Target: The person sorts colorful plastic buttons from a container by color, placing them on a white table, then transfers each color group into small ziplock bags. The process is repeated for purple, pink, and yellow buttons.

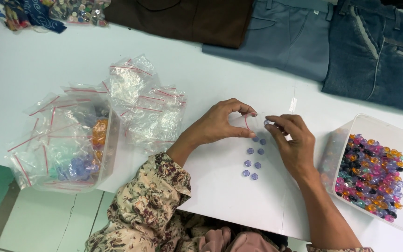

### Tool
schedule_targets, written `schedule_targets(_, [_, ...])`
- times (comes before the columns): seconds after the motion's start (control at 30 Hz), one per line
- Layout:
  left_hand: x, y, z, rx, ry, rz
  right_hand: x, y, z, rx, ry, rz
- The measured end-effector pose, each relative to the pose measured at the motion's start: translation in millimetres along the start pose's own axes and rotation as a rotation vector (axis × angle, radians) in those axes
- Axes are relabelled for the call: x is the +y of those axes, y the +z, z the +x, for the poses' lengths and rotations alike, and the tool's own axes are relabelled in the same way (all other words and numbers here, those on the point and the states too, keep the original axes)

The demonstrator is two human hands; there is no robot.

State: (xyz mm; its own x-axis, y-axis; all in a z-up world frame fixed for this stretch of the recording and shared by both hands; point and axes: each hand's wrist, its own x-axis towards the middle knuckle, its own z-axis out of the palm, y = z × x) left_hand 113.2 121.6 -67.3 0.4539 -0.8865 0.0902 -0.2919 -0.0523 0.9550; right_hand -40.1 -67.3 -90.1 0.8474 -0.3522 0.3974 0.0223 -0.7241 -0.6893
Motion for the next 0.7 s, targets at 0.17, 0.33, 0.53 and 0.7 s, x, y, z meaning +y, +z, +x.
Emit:
schedule_targets(0.17, [0,5,0,-0.011,0.014,0.005,-22,-12,-1,0.092,-0.11,0.108])
schedule_targets(0.33, [1,7,1,-0.027,0.01,0.008,-25,-10,-3,0.08,-0.153,0.155])
schedule_targets(0.53, [0,8,0,-0.039,0.028,-0.004,-27,-11,-1,0.087,-0.207,0.171])
schedule_targets(0.7, [0,10,0,-0.041,0.02,-0.005,-43,-12,1,0.075,-0.256,0.227])
